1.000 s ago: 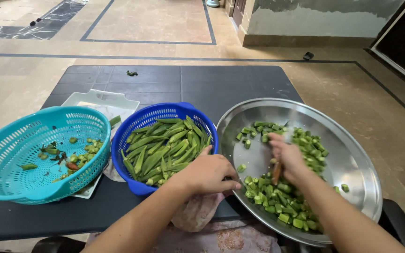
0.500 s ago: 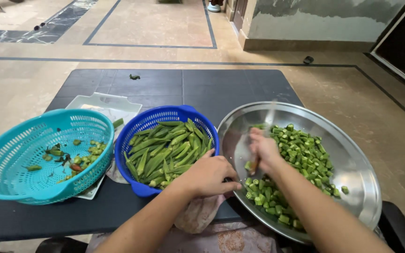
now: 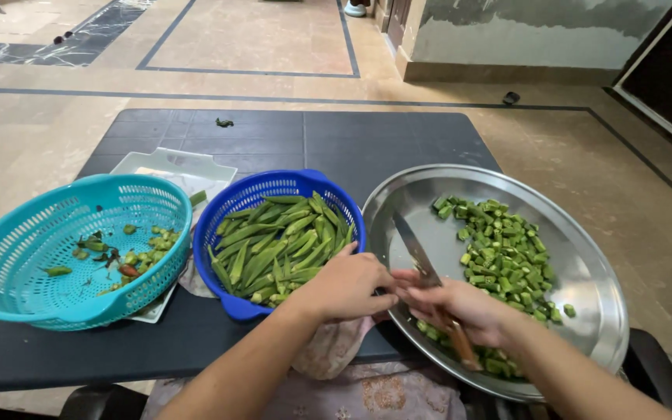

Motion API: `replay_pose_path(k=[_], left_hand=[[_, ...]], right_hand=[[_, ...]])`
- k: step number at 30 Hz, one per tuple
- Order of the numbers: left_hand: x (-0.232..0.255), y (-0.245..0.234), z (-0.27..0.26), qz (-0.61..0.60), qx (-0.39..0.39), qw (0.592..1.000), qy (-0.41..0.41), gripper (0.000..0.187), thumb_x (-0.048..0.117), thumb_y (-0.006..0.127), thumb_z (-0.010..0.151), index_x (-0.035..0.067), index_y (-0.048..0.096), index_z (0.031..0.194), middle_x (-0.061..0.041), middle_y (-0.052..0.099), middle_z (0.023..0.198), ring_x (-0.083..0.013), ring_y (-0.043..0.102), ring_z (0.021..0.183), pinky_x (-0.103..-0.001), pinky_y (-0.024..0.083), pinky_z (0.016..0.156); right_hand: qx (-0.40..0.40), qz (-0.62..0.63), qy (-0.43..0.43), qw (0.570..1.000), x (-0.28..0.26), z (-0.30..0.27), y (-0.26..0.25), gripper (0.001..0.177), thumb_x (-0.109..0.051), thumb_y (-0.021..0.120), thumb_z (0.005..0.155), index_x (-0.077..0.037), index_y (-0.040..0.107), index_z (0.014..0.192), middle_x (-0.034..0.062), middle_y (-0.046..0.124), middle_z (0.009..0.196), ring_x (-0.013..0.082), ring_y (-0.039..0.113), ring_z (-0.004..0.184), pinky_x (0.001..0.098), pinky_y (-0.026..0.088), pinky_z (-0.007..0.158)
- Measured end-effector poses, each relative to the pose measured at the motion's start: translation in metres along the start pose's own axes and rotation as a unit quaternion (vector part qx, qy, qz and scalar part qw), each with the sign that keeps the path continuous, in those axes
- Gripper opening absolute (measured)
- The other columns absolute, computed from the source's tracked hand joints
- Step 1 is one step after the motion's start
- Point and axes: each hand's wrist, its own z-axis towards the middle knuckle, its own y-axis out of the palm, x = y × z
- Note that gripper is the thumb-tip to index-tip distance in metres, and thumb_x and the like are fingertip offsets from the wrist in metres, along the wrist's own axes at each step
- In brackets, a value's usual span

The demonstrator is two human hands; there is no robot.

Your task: The person chops okra pods into small pieces using a knife. The person picks up individual pods from a blue basket, places them on a metal tray, and cuts them into segments, accumulating the chopped pieces on the tray.

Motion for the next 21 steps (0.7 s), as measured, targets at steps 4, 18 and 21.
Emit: replay_pose_path(k=[4,18,21], left_hand=[[0.000,0.001,0.001,0.001,0.009,1.000,0.017,0.029,0.037,0.063,0.087,0.017,0.081,0.099,-0.004,0.077,0.104,-0.0258,0.063,0.115,-0.067,0.025,0.117],[0.002,0.001,-0.001,0.002,0.010,1.000,0.008,0.028,0.037,0.063,0.086,0.016,0.081,0.095,-0.005,0.076,0.101,-0.0257,0.065,0.112,-0.066,0.028,0.116],[0.000,0.002,-0.002,-0.008,0.019,1.000,0.016,0.028,0.037,0.064,0.086,0.016,0.081,0.096,-0.005,0.076,0.101,-0.0267,0.064,0.112,-0.067,0.028,0.115]], right_hand=[[0.066,-0.091,0.001,0.994,-0.007,-0.030,-0.034,0.061,-0.016,0.063,0.093,-0.017,0.046,0.152,-0.0021,0.051,0.159,0.0138,0.049,0.145,0.0333,0.039,0.113],[0.039,-0.022,0.013,0.999,-0.014,-0.058,0.002,0.046,-0.010,0.057,0.092,-0.008,0.054,0.138,0.0230,0.072,0.127,0.0328,0.063,0.113,0.0401,0.056,0.097],[0.074,-0.012,0.041,0.996,-0.008,-0.050,-0.005,0.040,-0.006,0.062,0.091,-0.001,0.057,0.130,0.0207,0.069,0.128,0.0291,0.072,0.122,0.0364,0.052,0.100]])
